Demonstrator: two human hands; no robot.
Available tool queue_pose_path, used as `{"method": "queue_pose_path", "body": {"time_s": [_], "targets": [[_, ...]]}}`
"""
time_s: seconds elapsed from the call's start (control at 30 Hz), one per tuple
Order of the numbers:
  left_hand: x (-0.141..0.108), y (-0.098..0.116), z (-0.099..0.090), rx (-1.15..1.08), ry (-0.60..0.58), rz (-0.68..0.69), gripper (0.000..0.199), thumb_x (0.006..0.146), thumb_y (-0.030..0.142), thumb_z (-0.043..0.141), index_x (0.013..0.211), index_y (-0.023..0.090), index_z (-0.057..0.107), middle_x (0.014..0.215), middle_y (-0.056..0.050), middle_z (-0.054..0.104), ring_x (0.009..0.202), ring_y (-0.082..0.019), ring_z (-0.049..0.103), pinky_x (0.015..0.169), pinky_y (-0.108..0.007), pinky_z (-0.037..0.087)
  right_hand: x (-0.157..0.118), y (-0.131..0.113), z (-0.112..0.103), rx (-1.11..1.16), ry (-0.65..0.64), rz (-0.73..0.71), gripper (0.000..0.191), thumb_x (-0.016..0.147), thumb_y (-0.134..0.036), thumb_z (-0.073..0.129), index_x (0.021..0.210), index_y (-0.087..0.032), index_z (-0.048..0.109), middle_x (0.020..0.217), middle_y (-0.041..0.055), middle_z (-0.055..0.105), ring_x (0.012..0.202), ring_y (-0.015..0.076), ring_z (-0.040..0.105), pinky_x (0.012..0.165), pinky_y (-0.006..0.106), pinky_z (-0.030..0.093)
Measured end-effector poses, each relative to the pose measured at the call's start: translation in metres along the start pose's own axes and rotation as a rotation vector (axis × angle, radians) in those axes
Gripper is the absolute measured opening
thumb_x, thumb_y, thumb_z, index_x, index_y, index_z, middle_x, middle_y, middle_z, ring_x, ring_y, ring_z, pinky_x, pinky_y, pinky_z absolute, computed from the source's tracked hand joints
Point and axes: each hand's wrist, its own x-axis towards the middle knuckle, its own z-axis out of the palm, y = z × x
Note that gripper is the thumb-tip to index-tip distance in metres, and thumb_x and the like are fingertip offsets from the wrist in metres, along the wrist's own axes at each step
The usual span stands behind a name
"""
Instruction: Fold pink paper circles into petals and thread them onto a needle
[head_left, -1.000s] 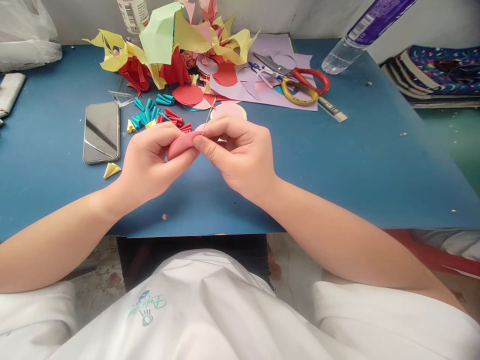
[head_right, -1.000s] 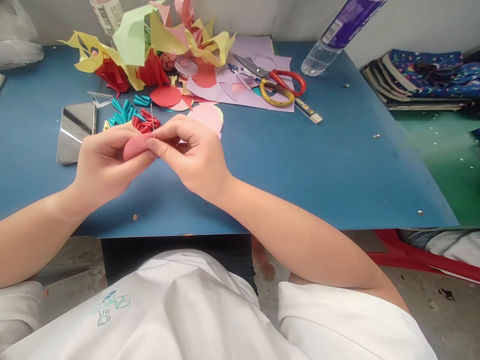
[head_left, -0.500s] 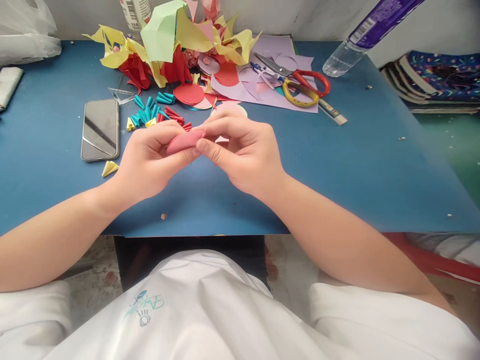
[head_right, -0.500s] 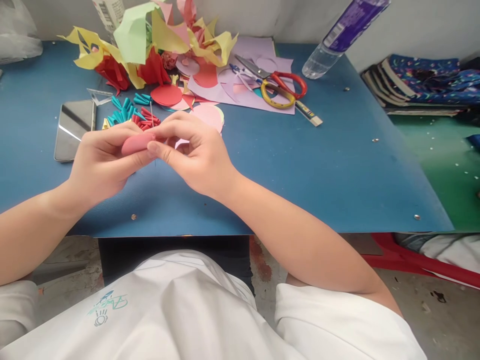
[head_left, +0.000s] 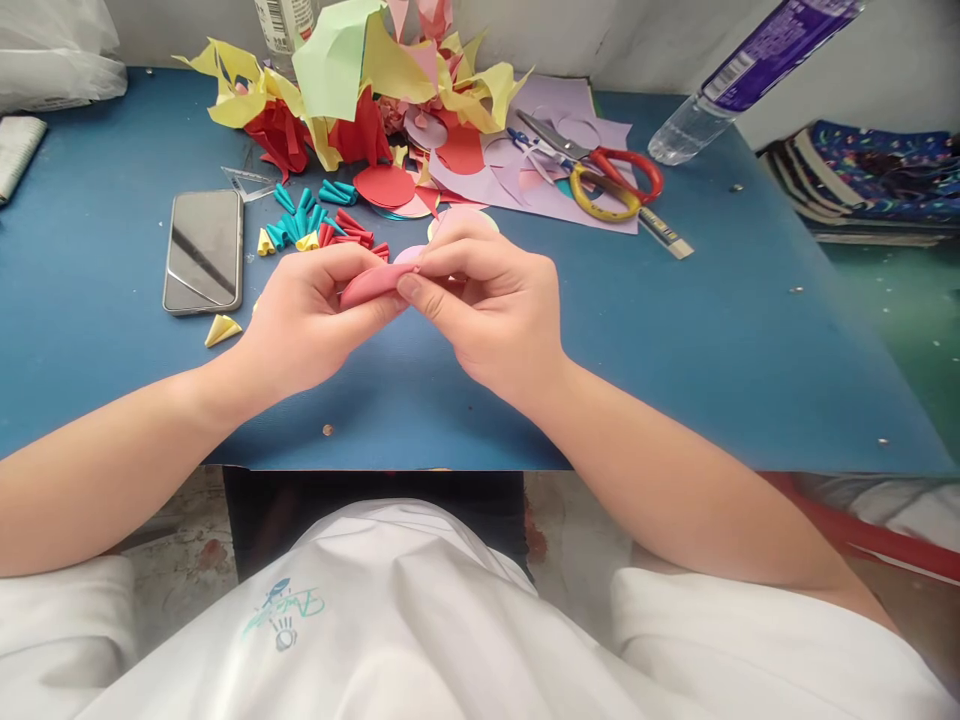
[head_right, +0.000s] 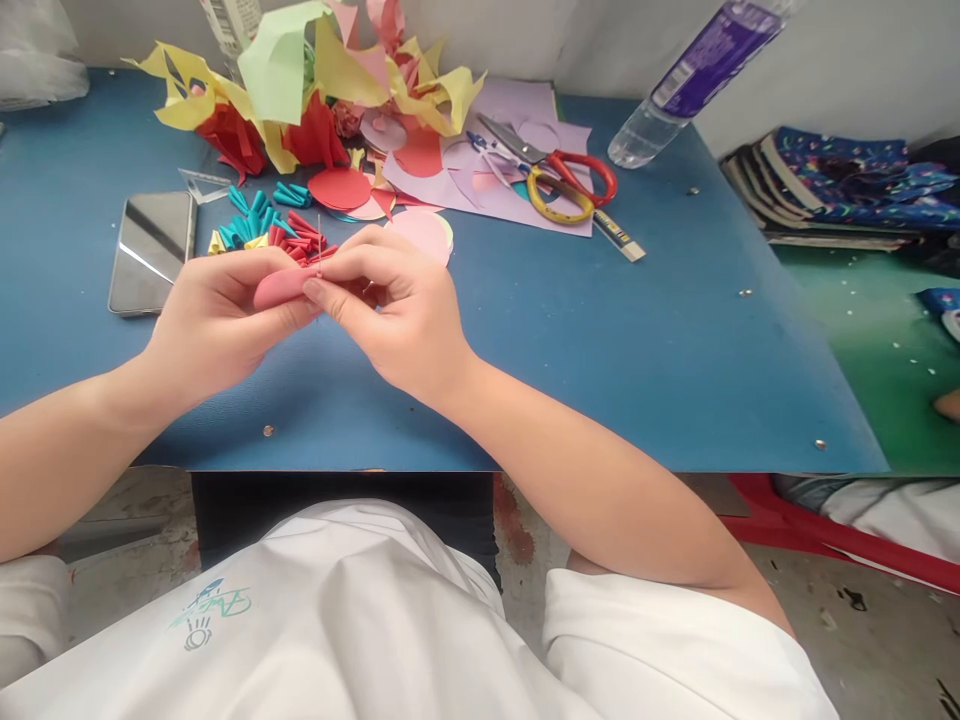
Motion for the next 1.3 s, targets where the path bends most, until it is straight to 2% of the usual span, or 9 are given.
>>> {"method": "queue_pose_path", "body": {"time_s": [0.27, 0.43, 0.6, 0.73, 0.8, 0.9, 1.0, 1.13, 1.3], "targets": [[-0.008, 0.011, 0.002, 0.065, 0.023, 0.003, 0.034, 0.118, 0.046, 0.089, 0.093, 0.029, 0.075, 0.087, -0.002, 0.067, 0.081, -0.020, 0.057, 0.072, -0.040, 0.048, 0.000, 0.004, -0.002, -0.059, -0.011, -0.060, 0.021, 0.119, -0.051, 0.094, 0.108, -0.033, 0.097, 0.102, -0.0020, 0.083, 0.094, 0.0170, 0.080, 0.077, 0.035, 0.065], [-0.002, -0.001, 0.004, 0.011, 0.075, 0.202, 0.020, 0.103, 0.031, 0.097, 0.090, 0.027, 0.083, 0.080, 0.000, 0.073, 0.073, -0.018, 0.059, 0.064, -0.037, 0.044, 0.001, -0.003, 0.001, -0.081, -0.006, 0.040, 0.032, 0.113, -0.059, 0.097, 0.096, -0.032, 0.092, 0.098, 0.0018, 0.083, 0.095, 0.0234, 0.081, 0.076, 0.042, 0.068], [0.002, -0.010, 0.007, 0.018, 0.091, 0.236, 0.031, 0.106, 0.049, 0.099, 0.090, 0.027, 0.086, 0.078, -0.001, 0.070, 0.072, -0.018, 0.059, 0.065, -0.039, 0.045, 0.003, -0.006, 0.001, -0.086, 0.006, 0.059, 0.026, 0.106, -0.050, 0.101, 0.089, -0.035, 0.090, 0.095, 0.0004, 0.080, 0.094, 0.0241, 0.078, 0.075, 0.042, 0.067], [-0.005, 0.005, 0.002, 0.018, 0.041, 0.135, 0.052, 0.115, 0.062, 0.094, 0.084, 0.026, 0.072, 0.084, -0.003, 0.067, 0.076, -0.020, 0.057, 0.067, -0.043, 0.048, 0.006, -0.005, -0.004, -0.019, -0.043, 0.046, 0.006, 0.102, -0.032, 0.096, 0.104, -0.037, 0.100, 0.103, 0.0004, 0.082, 0.087, 0.0197, 0.074, 0.068, 0.038, 0.061], [-0.008, 0.012, 0.000, 0.058, -0.023, 0.025, 0.048, 0.123, 0.055, 0.084, 0.087, 0.028, 0.069, 0.091, -0.005, 0.068, 0.084, -0.022, 0.061, 0.075, -0.046, 0.051, 0.007, -0.005, -0.005, 0.032, -0.068, 0.018, 0.026, 0.099, -0.020, 0.090, 0.110, -0.040, 0.102, 0.105, -0.0004, 0.083, 0.087, 0.0184, 0.074, 0.066, 0.037, 0.058], [-0.007, 0.010, -0.002, 0.066, -0.021, 0.071, 0.039, 0.123, 0.049, 0.083, 0.092, 0.028, 0.073, 0.089, -0.005, 0.069, 0.082, -0.021, 0.060, 0.072, -0.044, 0.050, 0.007, -0.005, -0.005, 0.044, -0.071, -0.042, 0.031, 0.098, -0.013, 0.087, 0.105, -0.040, 0.101, 0.100, -0.0012, 0.084, 0.091, 0.0195, 0.076, 0.067, 0.037, 0.057], [-0.002, -0.002, 0.000, 0.057, 0.021, 0.217, 0.029, 0.108, 0.040, 0.097, 0.090, 0.026, 0.080, 0.081, -0.001, 0.071, 0.073, -0.017, 0.061, 0.064, -0.037, 0.048, 0.006, -0.007, -0.004, 0.008, -0.052, -0.046, 0.027, 0.100, -0.014, 0.088, 0.100, -0.039, 0.099, 0.097, -0.0021, 0.085, 0.089, 0.0203, 0.076, 0.069, 0.038, 0.059], [0.002, -0.009, 0.004, 0.082, 0.063, 0.288, 0.011, 0.092, 0.017, 0.087, 0.088, 0.026, 0.083, 0.081, -0.001, 0.074, 0.071, -0.017, 0.062, 0.062, -0.033, 0.047, 0.005, -0.008, -0.002, -0.044, -0.033, -0.033, 0.024, 0.099, -0.018, 0.092, 0.095, -0.040, 0.098, 0.095, -0.0040, 0.084, 0.088, 0.0211, 0.076, 0.072, 0.039, 0.062], [0.000, -0.003, 0.004, 0.133, 0.090, 0.339, 0.013, 0.087, 0.015, 0.082, 0.089, 0.027, 0.085, 0.081, -0.001, 0.074, 0.071, -0.018, 0.063, 0.065, -0.035, 0.048, 0.004, -0.008, 0.002, -0.069, 0.011, -0.085, 0.023, 0.096, -0.015, 0.093, 0.091, -0.037, 0.094, 0.091, -0.0036, 0.081, 0.088, 0.0214, 0.074, 0.077, 0.041, 0.062]]}}
